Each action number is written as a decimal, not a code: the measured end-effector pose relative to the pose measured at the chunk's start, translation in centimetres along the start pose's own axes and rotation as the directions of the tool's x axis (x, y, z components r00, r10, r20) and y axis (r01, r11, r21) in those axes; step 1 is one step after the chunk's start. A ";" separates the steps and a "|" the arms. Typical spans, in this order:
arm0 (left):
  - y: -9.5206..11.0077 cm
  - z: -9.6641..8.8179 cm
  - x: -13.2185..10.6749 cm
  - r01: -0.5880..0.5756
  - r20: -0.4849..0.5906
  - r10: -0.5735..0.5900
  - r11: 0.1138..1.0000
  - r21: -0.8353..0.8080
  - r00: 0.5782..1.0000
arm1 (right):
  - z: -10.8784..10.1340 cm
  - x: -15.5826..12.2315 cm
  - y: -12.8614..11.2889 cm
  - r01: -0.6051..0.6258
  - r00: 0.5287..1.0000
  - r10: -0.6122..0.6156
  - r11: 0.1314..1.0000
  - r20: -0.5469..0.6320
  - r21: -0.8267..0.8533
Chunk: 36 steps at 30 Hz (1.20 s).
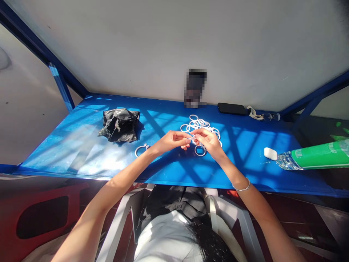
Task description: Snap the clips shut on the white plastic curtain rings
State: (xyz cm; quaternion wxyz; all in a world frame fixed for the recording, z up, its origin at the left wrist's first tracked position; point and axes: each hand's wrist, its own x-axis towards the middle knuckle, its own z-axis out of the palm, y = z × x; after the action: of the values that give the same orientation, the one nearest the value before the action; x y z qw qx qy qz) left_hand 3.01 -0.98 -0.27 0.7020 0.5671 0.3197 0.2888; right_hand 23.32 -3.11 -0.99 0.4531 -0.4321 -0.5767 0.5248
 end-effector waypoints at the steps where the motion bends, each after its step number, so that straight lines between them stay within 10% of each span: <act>1: 0.0 0.0 0.0 0.003 0.002 -0.003 1.000 -0.002 1.000 | 0.0 0.0 0.1 -0.004 1.000 0.004 0.999 -0.001 0.035; 8: -0.3 0.1 0.0 0.023 0.017 -0.023 1.000 -0.011 1.000 | 0.4 -0.1 -0.1 -0.080 0.997 0.076 0.965 0.024 0.250; 36: -0.2 0.2 0.0 0.010 0.014 -0.011 1.000 0.014 1.000 | 0.6 0.3 0.5 -0.046 0.999 0.049 0.988 -0.012 0.150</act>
State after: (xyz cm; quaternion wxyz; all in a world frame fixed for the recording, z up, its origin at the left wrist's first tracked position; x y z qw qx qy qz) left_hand 3.15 -1.12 -0.44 0.7017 0.5725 0.3197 0.2787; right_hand 22.66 -2.96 -1.53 0.4760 -0.4145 -0.5218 0.5740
